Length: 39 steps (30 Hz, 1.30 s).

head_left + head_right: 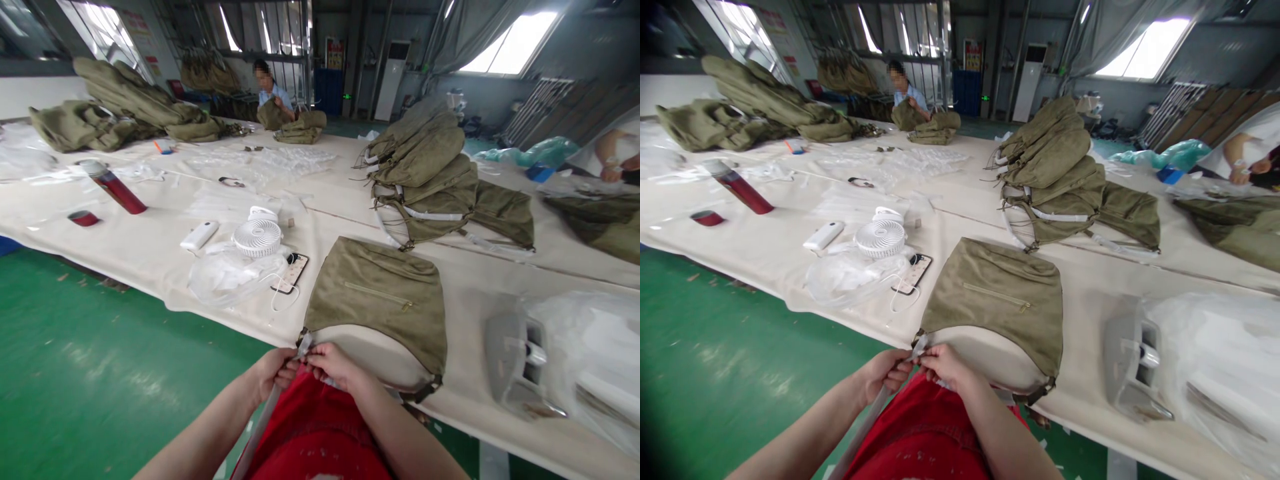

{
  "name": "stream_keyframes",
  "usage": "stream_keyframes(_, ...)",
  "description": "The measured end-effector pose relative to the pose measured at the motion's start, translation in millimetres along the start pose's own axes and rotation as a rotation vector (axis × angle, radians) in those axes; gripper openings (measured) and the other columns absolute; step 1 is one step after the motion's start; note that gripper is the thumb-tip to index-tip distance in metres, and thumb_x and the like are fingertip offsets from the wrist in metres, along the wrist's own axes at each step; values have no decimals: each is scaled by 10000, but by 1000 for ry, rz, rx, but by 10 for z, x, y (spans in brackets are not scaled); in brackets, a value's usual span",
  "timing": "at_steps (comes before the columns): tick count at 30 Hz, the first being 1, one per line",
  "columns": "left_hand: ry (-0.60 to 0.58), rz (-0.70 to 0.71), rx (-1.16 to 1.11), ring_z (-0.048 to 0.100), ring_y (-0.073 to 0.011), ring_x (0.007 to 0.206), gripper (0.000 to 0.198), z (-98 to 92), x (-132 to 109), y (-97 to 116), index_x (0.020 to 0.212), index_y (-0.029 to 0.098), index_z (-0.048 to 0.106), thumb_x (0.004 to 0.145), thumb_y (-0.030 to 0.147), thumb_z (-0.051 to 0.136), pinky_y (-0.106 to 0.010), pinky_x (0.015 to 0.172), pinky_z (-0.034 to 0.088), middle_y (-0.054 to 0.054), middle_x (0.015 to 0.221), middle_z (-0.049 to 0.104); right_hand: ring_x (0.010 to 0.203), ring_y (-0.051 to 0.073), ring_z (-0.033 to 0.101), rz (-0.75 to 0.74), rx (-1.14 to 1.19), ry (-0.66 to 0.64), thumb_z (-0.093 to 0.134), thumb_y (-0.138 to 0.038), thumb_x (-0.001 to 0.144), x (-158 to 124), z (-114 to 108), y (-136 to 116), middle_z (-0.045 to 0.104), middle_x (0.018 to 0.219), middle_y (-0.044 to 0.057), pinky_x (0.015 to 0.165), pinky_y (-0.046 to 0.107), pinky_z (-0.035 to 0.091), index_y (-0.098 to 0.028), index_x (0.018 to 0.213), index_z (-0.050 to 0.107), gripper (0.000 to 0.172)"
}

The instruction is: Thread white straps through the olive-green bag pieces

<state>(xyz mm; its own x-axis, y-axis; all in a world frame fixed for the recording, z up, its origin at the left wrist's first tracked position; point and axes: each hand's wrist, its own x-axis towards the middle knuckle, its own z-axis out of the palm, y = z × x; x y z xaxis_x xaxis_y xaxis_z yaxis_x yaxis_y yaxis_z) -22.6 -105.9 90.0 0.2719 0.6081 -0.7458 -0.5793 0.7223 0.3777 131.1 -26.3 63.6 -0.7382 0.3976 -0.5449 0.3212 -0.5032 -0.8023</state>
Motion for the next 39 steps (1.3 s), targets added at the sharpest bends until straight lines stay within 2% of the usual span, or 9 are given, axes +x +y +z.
stream_keyframes(4,-263,-149,-438,201,-4,329,154,-28,-51,-102,745,122,492,886,158,441,-83,300,109,107,486,235,428,57,431,-20,-36,-4,649,-258,750,74,24,91,560,553,-39,438,175,318,-161,771,656,100)
stream_keyframes(10,-265,-20,-501,189,-7,307,128,-79,-24,-283,787,123,509,890,182,463,-89,299,94,114,457,207,435,87,487,-14,-111,-12,631,-284,769,193,65,177,573,536,-25,464,201,394,-172,711,636,126)
stream_keyframes(13,-164,62,-288,114,-16,319,129,-54,-9,-310,793,138,521,871,235,487,-121,310,87,118,450,207,417,110,513,32,-238,51,571,-293,810,190,91,137,589,523,-11,435,216,394,-178,711,631,164)
stream_keyframes(16,142,227,186,122,-45,336,275,51,-17,-341,760,155,535,888,372,426,-187,346,134,101,438,252,401,102,506,21,-376,106,571,-289,808,137,64,85,591,513,-7,415,205,366,-177,665,624,189)
stream_keyframes(21,579,550,1061,526,-159,625,278,222,-117,-370,737,171,573,895,313,393,-258,614,353,-42,670,566,379,95,491,35,-327,180,630,-393,779,-25,-65,-21,606,515,-7,380,197,345,-175,614,599,275)
stream_keyframes(25,695,463,1589,599,-229,798,280,270,-156,-383,919,170,590,908,232,317,-302,706,383,-126,882,629,366,106,520,115,-203,135,409,-624,849,-142,-42,-158,598,495,22,345,193,330,-161,604,609,561)
stream_keyframes(28,685,421,1687,606,-253,831,266,300,-139,-408,942,157,582,890,174,322,-321,726,399,-144,894,619,337,107,513,161,-251,88,290,-685,851,-169,45,-218,575,458,35,317,191,309,-160,541,585,678)
stream_keyframes(34,683,425,1714,600,-245,837,278,296,-144,-449,964,153,552,856,92,304,-316,716,393,-143,942,611,343,70,479,-27,-284,88,589,-439,801,-158,124,-131,564,476,-36,335,166,299,-172,621,575,322)
stream_keyframes(39,638,536,1299,545,-167,674,243,189,-93,-409,752,185,512,902,164,322,-266,656,356,-48,721,572,360,63,465,-71,-139,120,573,-434,819,-163,186,31,543,480,-50,362,168,311,-171,663,570,306)
